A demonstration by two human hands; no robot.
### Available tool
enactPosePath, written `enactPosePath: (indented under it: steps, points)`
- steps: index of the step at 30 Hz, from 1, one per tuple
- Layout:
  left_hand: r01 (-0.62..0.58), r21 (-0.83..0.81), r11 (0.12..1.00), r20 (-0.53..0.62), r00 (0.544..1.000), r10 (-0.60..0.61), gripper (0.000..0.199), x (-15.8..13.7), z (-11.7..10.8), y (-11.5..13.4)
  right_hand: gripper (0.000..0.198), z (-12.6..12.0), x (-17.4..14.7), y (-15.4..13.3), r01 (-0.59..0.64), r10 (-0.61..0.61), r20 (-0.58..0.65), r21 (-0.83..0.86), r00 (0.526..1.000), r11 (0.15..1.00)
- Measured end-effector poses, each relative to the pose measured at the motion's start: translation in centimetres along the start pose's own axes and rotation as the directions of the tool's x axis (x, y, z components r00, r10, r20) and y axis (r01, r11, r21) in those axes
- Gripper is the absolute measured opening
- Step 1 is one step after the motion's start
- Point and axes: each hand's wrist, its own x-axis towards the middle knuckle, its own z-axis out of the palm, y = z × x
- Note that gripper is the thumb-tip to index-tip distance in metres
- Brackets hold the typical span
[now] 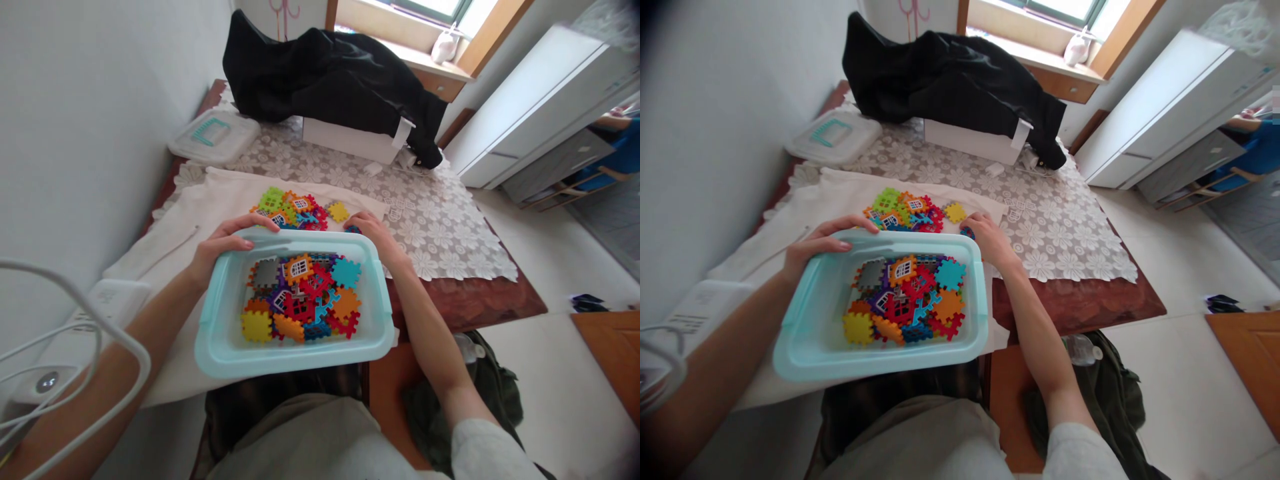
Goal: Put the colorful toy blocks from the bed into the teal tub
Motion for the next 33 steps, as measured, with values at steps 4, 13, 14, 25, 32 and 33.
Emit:
enactPosePath:
  steps: [4, 13, 14, 25, 32, 33]
  points:
    - [0.011, -0.013, 1.0, -0.01, 1.0, -0.011, 0.035, -0.1, 0.2, 0.1, 0.018, 0.1, 0.3, -0.1, 0.008, -0.004, -0.048, 0.095, 0.999, 0.995]
    - [-0.021, -0.003, 1.0, 0.011, 1.0, 0.021, 0.035, 0.2, -0.2, -0.3, 0.048, -1.3, -0.1, -2.5, 0.297, 0.097, -0.483, 0.671, 0.87, 0.679]
    - [-0.023, -0.009, 1.0, 0.012, 1.0, 0.023, 0.035, 0.3, -0.3, -0.4, 0.056, -1.5, -0.4, -3.2, 0.318, 0.07, -0.47, 0.693, 0.88, 0.647]
    - [0.011, 0.009, 1.0, 0.012, 1.0, -0.011, 0.035, 0.1, -0.1, 0.1, 0.045, -1.9, -1.0, -1.0, 0.011, -0.016, 0.017, 0.242, 1.0, 0.97]
    - [0.001, 0.002, 1.0, 0.026, 1.0, -0.001, 0.036, 0.4, -0.5, -0.2, 0.03, -2.3, -2.0, -2.0, -0.002, -0.001, 0.198, 0.016, 0.98, 1.0]
    - [0.004, 0.008, 1.0, 0.026, 1.0, -0.004, 0.037, 0.3, -0.5, -0.2, 0.027, -2.4, -1.9, -2.4, -0.003, -0.002, 0.203, 0.02, 0.979, 1.0]
